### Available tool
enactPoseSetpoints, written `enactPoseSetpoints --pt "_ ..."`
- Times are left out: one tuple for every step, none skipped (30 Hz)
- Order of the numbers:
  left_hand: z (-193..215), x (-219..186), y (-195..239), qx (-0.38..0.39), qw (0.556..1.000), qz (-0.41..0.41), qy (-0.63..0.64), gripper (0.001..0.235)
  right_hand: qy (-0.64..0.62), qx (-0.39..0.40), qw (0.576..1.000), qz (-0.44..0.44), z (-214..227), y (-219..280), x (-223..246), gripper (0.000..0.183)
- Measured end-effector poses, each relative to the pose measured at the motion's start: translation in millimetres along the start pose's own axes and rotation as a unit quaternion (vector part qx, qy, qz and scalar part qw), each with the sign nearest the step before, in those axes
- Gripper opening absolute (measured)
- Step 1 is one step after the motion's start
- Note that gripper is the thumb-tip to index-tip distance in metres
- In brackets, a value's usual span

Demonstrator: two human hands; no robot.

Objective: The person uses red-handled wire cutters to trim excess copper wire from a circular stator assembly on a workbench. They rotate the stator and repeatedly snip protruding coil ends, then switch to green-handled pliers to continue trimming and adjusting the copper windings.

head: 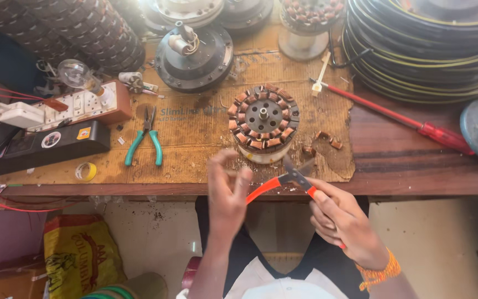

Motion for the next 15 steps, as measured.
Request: enactPoseSetpoints --pt "6 8 -12 -0.020 0.999 0.047 -0.003 0.054 -0.012 0.023 1.000 0.001 -6 -4 4 0.055" --pt "9 11 -24 -0.021 0.997 0.062 0.034 0.060 -0.025 0.014 1.000 -0.010 -4 -8 5 0.055" --pt "10 14 -37 -0.022 0.994 0.076 0.071 0.067 -0.036 0.006 0.999 -0.022 -2 -10 6 0.055" --pt "12 16 -47 -0.024 0.990 0.090 0.109 0.074 -0.048 -0.002 0.998 -0.033 -1 -11 6 0.055" --pt "5 20 -56 -0.001 0.983 0.122 0.137 0.079 -0.065 0.012 0.997 -0.043 -4 -11 7 0.055" --pt "-3 24 -62 0.023 0.974 0.153 0.165 0.084 -0.082 0.026 0.995 -0.053 -6 -10 8 0.055" --pt "-12 26 -66 0.046 0.963 0.184 0.193 0.089 -0.098 0.041 0.992 -0.062 -9 -10 9 0.055" --pt "-17 21 -71 0.053 0.959 0.177 0.215 0.092 -0.100 0.045 0.991 -0.071 -10 -11 9 0.055" --pt "-24 17 -72 0.060 0.955 0.172 0.236 0.096 -0.102 0.049 0.990 -0.081 -12 -10 8 0.055" --pt "-31 14 -74 0.066 0.950 0.167 0.257 0.099 -0.104 0.053 0.989 -0.092 -14 -11 6 0.054" --pt "-35 14 -73 0.057 0.953 0.167 0.246 0.103 -0.104 0.050 0.989 -0.088 -14 -12 7 0.054" --pt "-38 14 -71 0.048 0.956 0.167 0.236 0.106 -0.105 0.047 0.990 -0.084 -14 -14 8 0.054" --pt "-40 15 -70 0.037 0.959 0.166 0.225 0.110 -0.105 0.046 0.990 -0.080 -14 -16 10 0.054" --pt "-43 13 -70 0.033 0.961 0.153 0.228 0.113 -0.101 0.042 0.991 -0.080 -13 -17 11 0.054" --pt "-43 11 -69 0.029 0.963 0.139 0.231 0.115 -0.099 0.039 0.991 -0.080 -13 -19 12 0.053"
Point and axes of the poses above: each hand's wrist, its own y-axis away from the middle knuckle, its own z-axis out of the back of the hand, x = y × z, the point moved 10 cm from there along -y, towards the middle knuckle, and after that the axes turned 4 degrees about y, right-handed, at the moved point
